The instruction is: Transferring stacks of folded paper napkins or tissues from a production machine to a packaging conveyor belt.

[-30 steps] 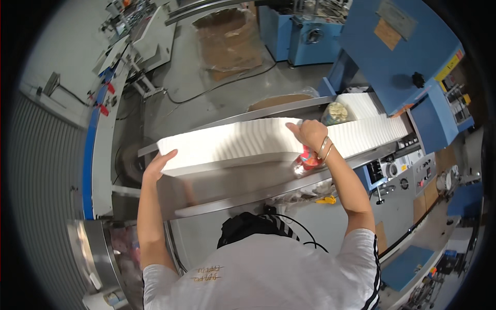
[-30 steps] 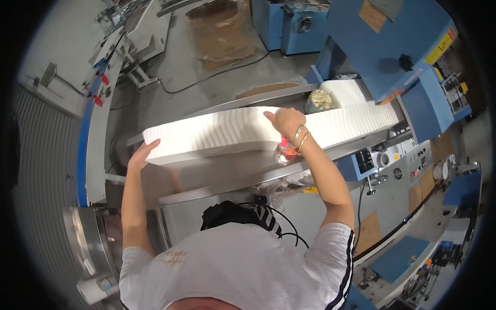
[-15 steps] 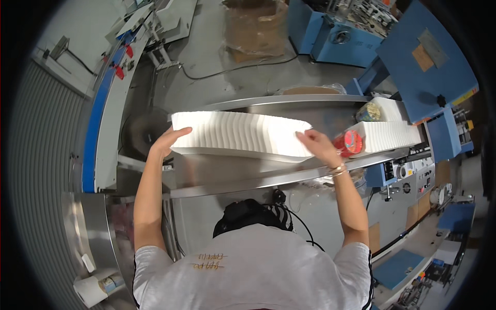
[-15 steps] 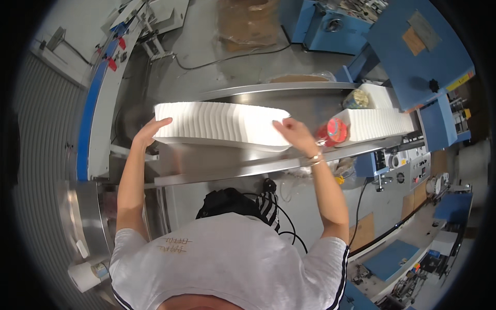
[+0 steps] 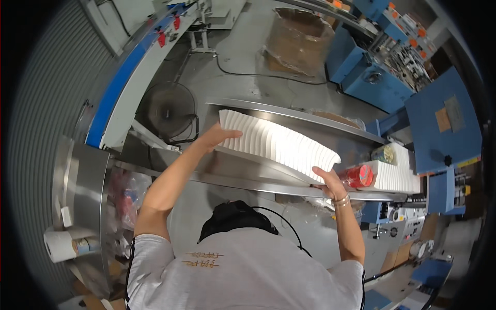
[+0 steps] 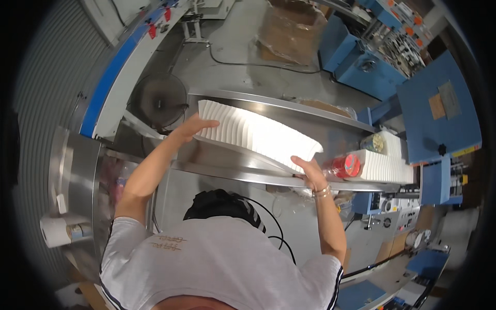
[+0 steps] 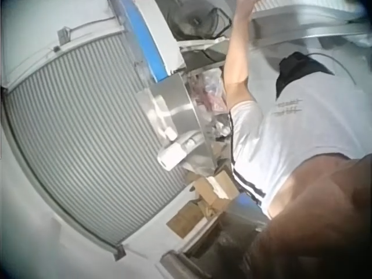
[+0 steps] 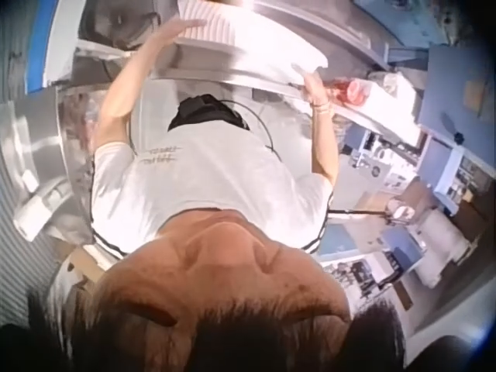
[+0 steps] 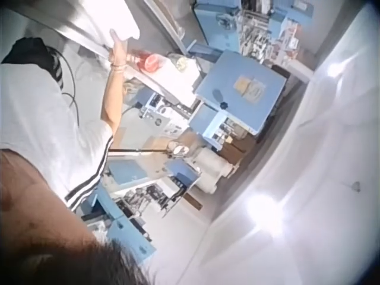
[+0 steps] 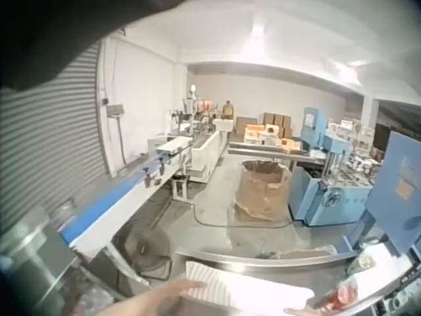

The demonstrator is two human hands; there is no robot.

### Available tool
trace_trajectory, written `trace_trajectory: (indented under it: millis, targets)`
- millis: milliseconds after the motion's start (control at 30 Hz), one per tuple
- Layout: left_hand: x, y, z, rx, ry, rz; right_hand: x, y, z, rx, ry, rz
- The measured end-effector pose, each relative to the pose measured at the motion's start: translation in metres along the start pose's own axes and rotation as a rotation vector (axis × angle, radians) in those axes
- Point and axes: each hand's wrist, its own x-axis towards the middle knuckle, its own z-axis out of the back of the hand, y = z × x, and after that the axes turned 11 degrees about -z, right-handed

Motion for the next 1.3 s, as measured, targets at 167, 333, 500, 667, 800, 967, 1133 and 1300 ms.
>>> trace_trajectory:
  millis: [167,333,500,667,800,967,1133,1300]
  targets:
    - [-0.024,-0.010,-0.003,-0.061,-0.056,-0.046,0.001,0.010,-0.010,0.041,0.009,0.097]
    - [-0.064,0.036,0.024,0.009,-0.075,0.005,-0.010,0.019,-0.017,-0.108,-0.103,0.104]
    - [-0.079,0.006,0.012,-0.136,-0.232,-0.411,-0.028,0.053,-0.028,-0.189,-0.056,0.321]
    - [-0.204,-0.033,0.035,-0.128,-0.583,-0.470,-0.005,0.116,-0.127,-0.283,0.259,0.461]
    - [-0.293,-0.036,0.086,-0.013,-0.900,-0.534,0.008,0.132,-0.260,-0.380,0.571,0.537]
    - [-0.436,-0.012,0.145,-0.090,-1.176,-0.465,0.032,0.109,-0.453,-0.583,0.840,0.380]
    - [-0.569,0.010,0.189,-0.086,-1.490,-0.318,0.035,0.055,-0.644,-0.899,1.136,0.252]
    - [-0.650,0.013,0.256,-0.051,-1.550,-0.141,0.062,-0.002,-0.787,-0.967,1.303,0.217]
